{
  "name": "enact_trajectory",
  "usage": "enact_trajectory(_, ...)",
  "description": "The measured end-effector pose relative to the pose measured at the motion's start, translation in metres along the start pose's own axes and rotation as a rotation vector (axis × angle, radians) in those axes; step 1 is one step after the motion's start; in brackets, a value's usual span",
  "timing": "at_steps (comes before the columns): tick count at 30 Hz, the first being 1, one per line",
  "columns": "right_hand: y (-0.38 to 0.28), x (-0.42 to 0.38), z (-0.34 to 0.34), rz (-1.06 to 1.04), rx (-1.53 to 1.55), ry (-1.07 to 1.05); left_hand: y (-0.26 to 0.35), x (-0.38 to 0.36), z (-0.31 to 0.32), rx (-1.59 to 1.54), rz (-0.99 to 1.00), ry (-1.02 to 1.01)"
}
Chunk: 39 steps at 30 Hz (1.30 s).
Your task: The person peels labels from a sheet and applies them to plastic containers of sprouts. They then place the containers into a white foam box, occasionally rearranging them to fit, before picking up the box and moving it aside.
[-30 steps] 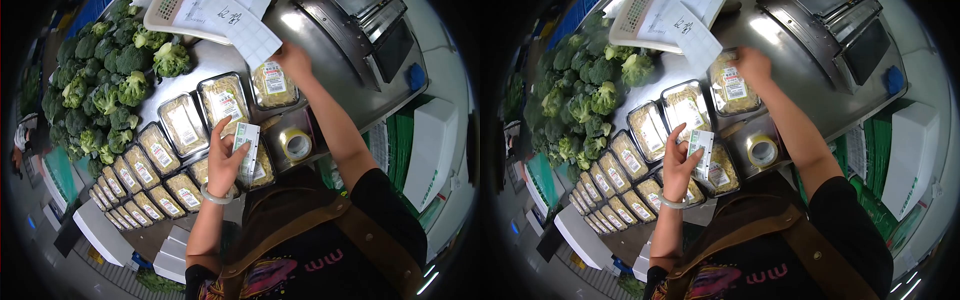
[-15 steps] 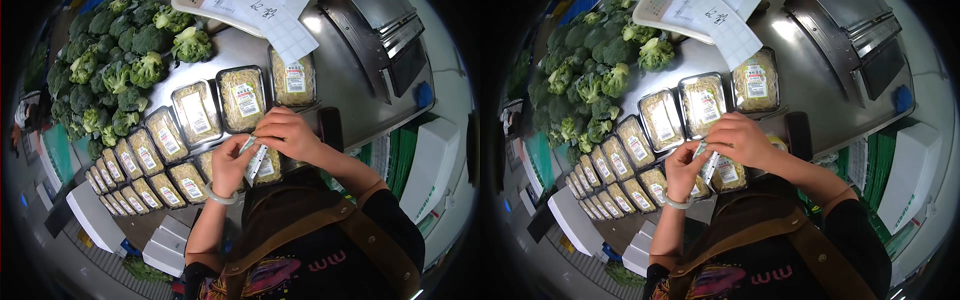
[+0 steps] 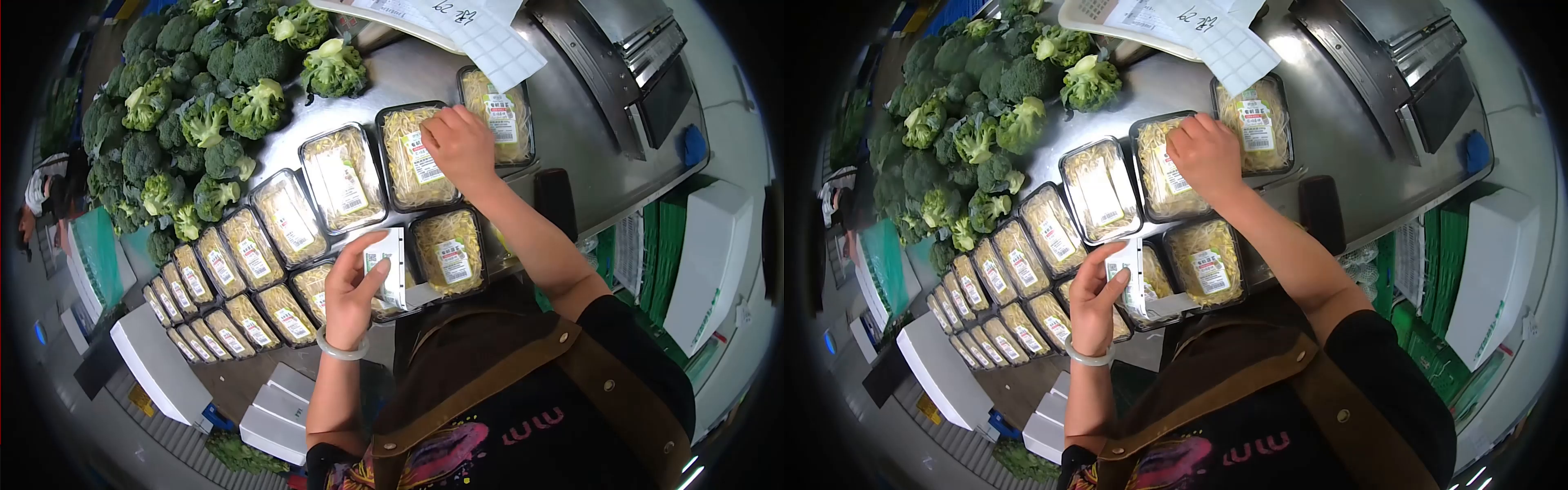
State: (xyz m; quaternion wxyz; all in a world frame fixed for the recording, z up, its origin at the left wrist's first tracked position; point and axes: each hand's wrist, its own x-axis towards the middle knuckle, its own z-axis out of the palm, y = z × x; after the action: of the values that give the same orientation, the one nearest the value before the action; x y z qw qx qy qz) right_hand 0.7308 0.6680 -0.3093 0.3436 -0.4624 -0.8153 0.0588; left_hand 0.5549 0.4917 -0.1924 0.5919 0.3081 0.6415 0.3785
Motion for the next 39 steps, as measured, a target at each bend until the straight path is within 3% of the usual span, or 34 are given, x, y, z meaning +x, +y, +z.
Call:
enact_trajectory(4, -0.001, -0.008, 0.037, -0.082, -0.265, -0.120, 0.001, 0.002, -0.015, -0.146, -0.023, -0.059)
enact_trajectory(7, -0.011, -0.010, 0.042, 0.000, -0.339, -0.232, 0.001, 0.003, -0.037, -0.183, -0.069, -0.118)
enact_trajectory(8, -0.013, -0.012, 0.036, 0.106, -0.208, -0.247, 0.007, 0.003, -0.045, -0.118, -0.051, -0.125)
enact_trajectory(11, -0.046, -0.002, -0.003, 0.123, 0.054, -0.176, 0.003, 0.002, -0.056, -0.156, -0.026, -0.131)
enact_trajectory(12, -0.071, -0.001, -0.026, 0.226, 0.309, -0.231, -0.001, 0.000, -0.061, -0.129, 0.006, -0.139)
enact_trajectory(14, -0.120, 0.000, -0.075, 0.506, 0.842, -0.569, -0.005, -0.006, -0.072, 0.057, 0.018, -0.198)
enact_trajectory(15, -0.136, -0.009, -0.088, 0.327, 0.868, -0.569, -0.006, -0.009, -0.075, 0.151, 0.026, -0.232)
enact_trajectory(16, -0.151, -0.016, -0.100, 0.319, 0.850, -0.593, -0.001, -0.014, -0.072, 0.195, 0.095, -0.220)
enact_trajectory(20, -0.181, -0.042, -0.129, 0.464, 0.893, -0.682, 0.002, -0.031, -0.078, 0.472, 0.378, -0.331)
enact_trajectory(24, -0.200, -0.077, -0.144, 0.561, 0.894, -0.612, 0.002, -0.047, -0.078, 0.578, 0.503, -0.476)
enact_trajectory(28, -0.213, -0.105, -0.155, 0.515, 0.684, -0.455, -0.007, -0.058, -0.077, 0.599, 0.406, -0.630)
enact_trajectory(31, -0.181, -0.130, -0.142, 0.940, 0.755, -0.101, -0.019, -0.061, -0.081, 0.609, 0.359, -0.627)
enact_trajectory(33, -0.144, -0.140, -0.125, 1.209, 0.734, -0.116, -0.032, -0.063, -0.091, 0.583, 0.255, -0.590)
enact_trajectory(39, -0.102, -0.158, -0.054, 1.171, 0.489, -0.109, -0.051, -0.067, -0.107, 0.499, 0.101, -0.505)
